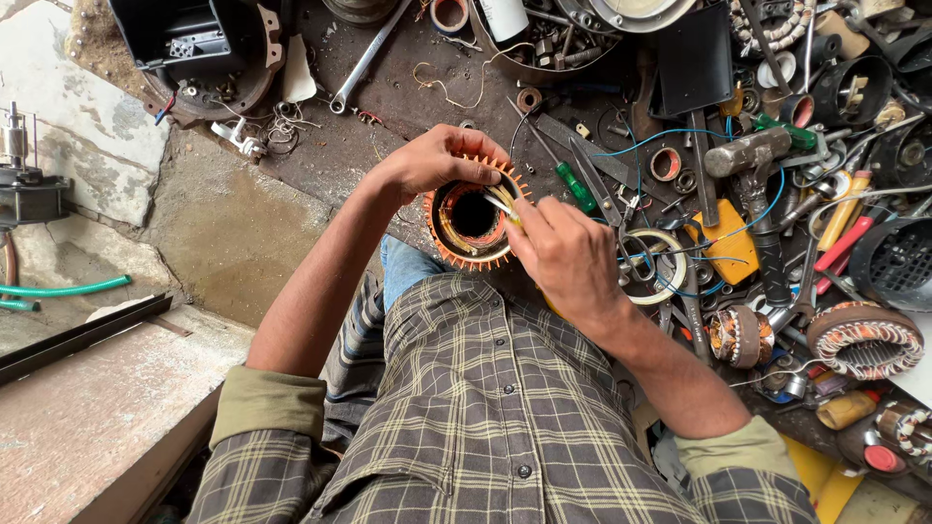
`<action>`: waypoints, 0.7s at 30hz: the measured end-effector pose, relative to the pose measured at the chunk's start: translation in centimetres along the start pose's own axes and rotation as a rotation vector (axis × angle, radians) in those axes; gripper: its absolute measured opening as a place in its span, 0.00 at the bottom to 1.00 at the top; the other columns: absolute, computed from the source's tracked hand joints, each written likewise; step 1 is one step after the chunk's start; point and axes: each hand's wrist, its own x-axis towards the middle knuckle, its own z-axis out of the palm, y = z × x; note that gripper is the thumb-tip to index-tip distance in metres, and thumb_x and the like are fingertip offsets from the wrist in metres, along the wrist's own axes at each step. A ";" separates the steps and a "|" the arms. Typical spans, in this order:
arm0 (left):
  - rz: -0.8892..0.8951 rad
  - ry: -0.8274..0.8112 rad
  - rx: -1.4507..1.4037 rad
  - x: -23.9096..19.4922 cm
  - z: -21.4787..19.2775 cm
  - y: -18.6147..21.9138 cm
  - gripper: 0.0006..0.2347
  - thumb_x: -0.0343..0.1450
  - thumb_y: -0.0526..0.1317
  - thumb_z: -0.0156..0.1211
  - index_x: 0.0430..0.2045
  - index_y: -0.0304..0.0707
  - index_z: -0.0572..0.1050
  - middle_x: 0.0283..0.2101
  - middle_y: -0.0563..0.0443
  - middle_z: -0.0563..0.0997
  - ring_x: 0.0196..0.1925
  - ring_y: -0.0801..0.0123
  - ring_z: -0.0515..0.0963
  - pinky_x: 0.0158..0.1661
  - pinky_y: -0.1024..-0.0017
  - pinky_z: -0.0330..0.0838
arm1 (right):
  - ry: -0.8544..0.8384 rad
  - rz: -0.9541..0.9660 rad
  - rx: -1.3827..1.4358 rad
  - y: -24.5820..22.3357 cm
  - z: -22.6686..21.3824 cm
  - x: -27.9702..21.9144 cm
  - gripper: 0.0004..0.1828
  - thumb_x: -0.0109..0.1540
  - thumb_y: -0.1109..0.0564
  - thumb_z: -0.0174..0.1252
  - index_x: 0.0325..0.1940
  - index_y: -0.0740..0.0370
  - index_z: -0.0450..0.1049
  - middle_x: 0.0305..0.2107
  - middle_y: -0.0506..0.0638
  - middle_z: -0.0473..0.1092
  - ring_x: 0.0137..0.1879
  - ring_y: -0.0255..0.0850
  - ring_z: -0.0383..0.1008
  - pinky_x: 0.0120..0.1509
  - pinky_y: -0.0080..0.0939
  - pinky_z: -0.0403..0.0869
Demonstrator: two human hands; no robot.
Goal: The person repairs a motor stator by hand, using pliers and a screwdriver to adjust and secure copper windings within the stator slots. The person repeatedly manipulates the wires and tools to ensure proper alignment and connection.
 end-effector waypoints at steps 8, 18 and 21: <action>0.012 -0.005 0.006 0.4 -0.1 -0.4 0.13 0.67 0.36 0.68 0.44 0.33 0.81 0.40 0.51 0.86 0.41 0.76 0.84 0.46 0.76 0.80 | 0.013 0.005 0.023 0.4 1.7 0.4 0.12 0.62 0.55 0.68 0.45 0.64 0.77 0.30 0.51 0.71 0.35 0.44 0.77 0.35 0.44 0.74; 0.076 0.094 0.106 -0.3 0.5 -0.3 0.13 0.73 0.46 0.62 0.46 0.40 0.82 0.44 0.53 0.86 0.47 0.75 0.84 0.51 0.73 0.78 | -0.203 0.177 0.680 7.4 3.9 2.0 0.13 0.58 0.56 0.71 0.44 0.65 0.83 0.32 0.50 0.79 0.35 0.38 0.78 0.38 0.37 0.75; 0.220 0.286 0.284 -1.2 1.1 0.1 0.11 0.76 0.45 0.61 0.46 0.42 0.82 0.48 0.53 0.84 0.51 0.71 0.83 0.53 0.70 0.78 | -0.300 0.189 0.994 9.4 4.6 2.4 0.16 0.61 0.53 0.70 0.47 0.67 0.82 0.36 0.50 0.80 0.39 0.34 0.77 0.44 0.35 0.75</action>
